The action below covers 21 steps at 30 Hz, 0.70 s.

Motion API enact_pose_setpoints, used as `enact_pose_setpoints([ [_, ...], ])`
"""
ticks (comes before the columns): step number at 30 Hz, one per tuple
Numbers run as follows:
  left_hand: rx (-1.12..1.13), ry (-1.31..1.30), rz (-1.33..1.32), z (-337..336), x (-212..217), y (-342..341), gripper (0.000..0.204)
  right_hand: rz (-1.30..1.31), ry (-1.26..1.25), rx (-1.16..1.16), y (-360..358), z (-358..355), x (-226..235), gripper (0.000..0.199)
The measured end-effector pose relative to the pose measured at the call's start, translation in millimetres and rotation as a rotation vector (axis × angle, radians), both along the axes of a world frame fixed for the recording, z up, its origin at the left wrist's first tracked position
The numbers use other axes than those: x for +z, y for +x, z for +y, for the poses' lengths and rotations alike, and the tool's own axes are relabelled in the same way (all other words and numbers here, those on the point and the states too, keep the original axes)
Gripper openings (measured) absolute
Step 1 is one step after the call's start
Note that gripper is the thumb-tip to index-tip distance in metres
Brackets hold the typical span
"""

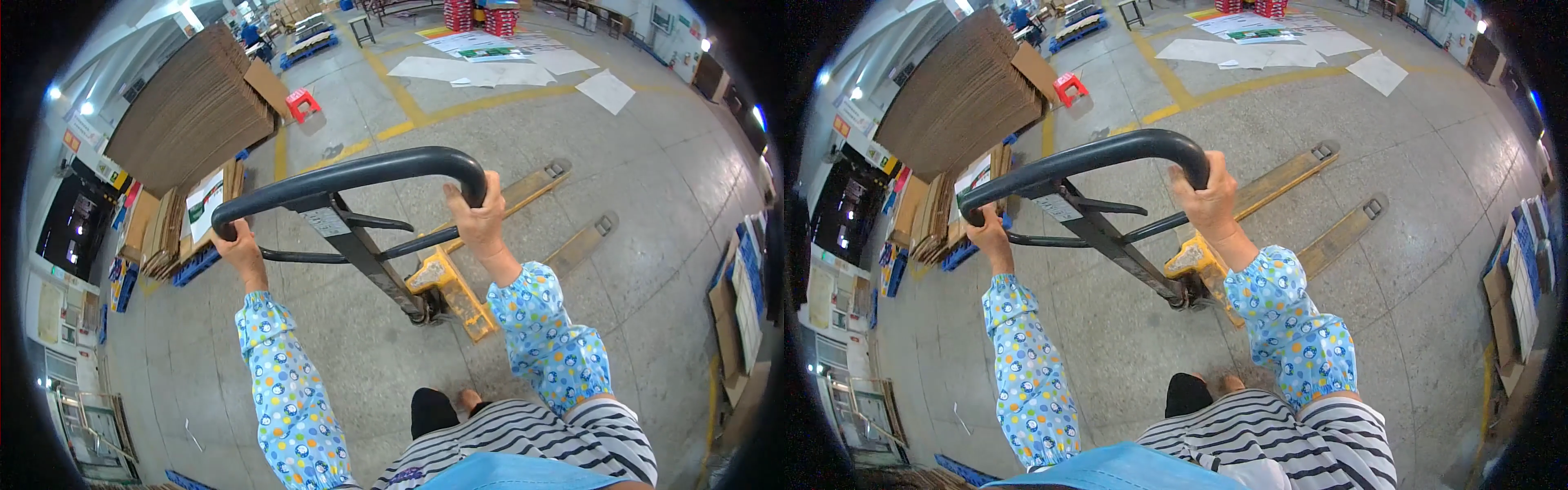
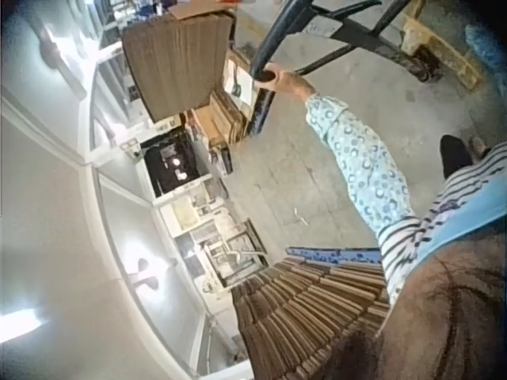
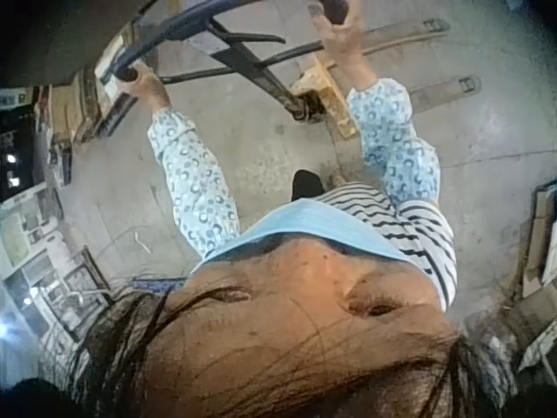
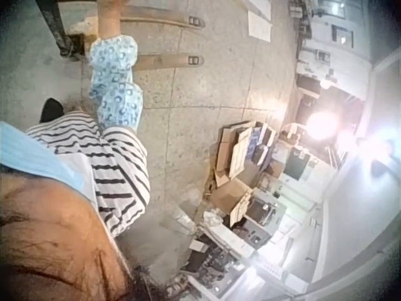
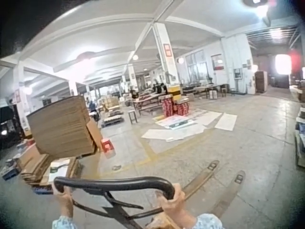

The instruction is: Pulling an empty manual pallet jack to a stack of cardboard and then lifting the stack.

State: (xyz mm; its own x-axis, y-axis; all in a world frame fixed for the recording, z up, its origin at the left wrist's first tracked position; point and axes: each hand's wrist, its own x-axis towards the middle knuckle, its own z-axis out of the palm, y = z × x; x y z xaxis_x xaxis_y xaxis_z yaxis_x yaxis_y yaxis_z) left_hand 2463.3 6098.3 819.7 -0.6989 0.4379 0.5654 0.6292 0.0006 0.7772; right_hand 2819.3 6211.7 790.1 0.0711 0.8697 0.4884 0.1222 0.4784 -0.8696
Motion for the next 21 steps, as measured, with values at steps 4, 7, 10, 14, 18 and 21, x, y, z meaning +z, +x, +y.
enact_pose_setpoints([
  [4,-0.064,0.115,-0.080,35,-20,0,0.018,0.006,-0.013,-0.040,2,20,-14,0.031],
  [7,0.022,0.025,0.117,58,-35,-20,0.020,-0.006,-0.106,-0.081,5,31,-21,0.031],
  [10,-0.005,-0.013,0.014,76,-66,9,0.019,0.010,-0.123,-0.117,16,36,-44,0.029],
  [14,-0.001,-0.058,0.014,99,-87,9,0.018,0.023,-0.118,-0.137,14,44,-74,0.027],
  [18,-0.088,-0.014,-0.110,113,-110,-15,0.020,0.020,-0.140,-0.160,-4,44,-84,0.026],
  [21,-0.128,-0.014,-0.166,118,-136,-26,0.019,-0.047,-0.162,-0.182,-4,47,-87,0.026],
])
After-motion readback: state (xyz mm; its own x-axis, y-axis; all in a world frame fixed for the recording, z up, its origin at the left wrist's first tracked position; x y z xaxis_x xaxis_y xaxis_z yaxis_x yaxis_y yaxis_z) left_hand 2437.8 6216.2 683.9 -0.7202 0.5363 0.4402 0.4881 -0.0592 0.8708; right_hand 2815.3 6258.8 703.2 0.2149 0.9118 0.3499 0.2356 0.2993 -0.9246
